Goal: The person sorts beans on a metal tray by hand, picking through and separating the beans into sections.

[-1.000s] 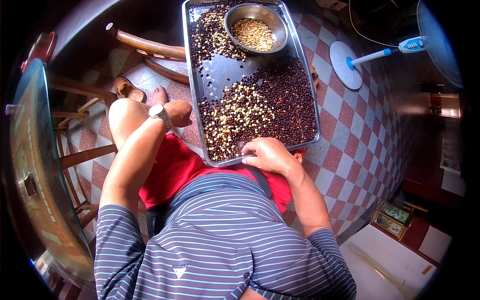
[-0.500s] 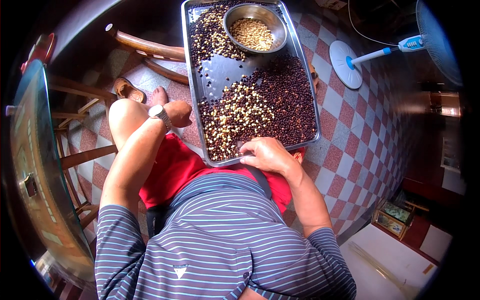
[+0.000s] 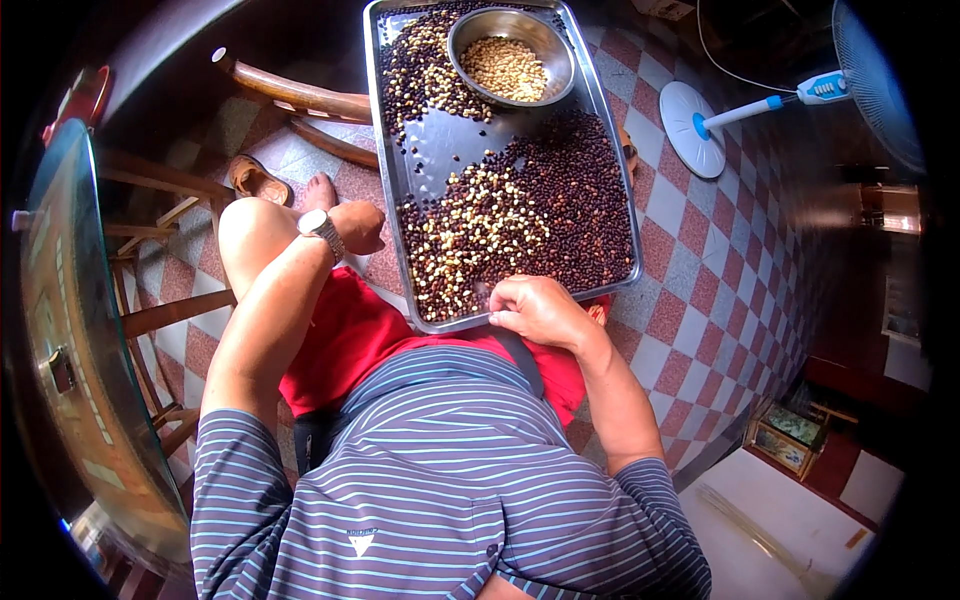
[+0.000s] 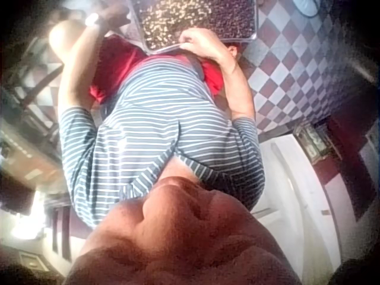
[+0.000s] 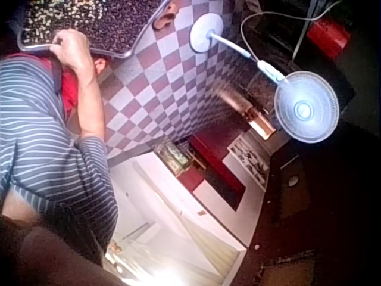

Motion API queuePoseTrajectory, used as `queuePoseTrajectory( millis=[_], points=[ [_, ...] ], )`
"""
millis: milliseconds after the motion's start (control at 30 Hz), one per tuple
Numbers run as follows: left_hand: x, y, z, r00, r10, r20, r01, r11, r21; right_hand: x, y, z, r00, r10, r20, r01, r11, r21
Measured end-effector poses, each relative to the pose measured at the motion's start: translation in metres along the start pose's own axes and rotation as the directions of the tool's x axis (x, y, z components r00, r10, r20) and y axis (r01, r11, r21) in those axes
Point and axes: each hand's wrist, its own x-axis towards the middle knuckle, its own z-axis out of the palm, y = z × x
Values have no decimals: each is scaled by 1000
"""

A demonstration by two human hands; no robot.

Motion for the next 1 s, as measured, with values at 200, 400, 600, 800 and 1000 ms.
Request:
queuePoseTrajectory(
  millis=[200,400,600,800,1000],
  points=[
    [2,-2,1,1000,14,3,-14,1000,11,6,14,-12,988,134,73,-121,398,909],
    [3,-4,3,1000,30,6,-30,999,16,12,5,0,988,155,0,-121,769,628],
    [4,-4,5,999,39,8,-39,999,12,14,-4,18,995,60,-78,-43,978,206],
    [5,-5,8,999,53,6,-53,999,13,20,-9,12,993,9,115,-3,999,-52],
    [6,-6,9,998,66,6,-66,998,16,18,-4,10,991,-75,113,81,996,-48]
  ],
)
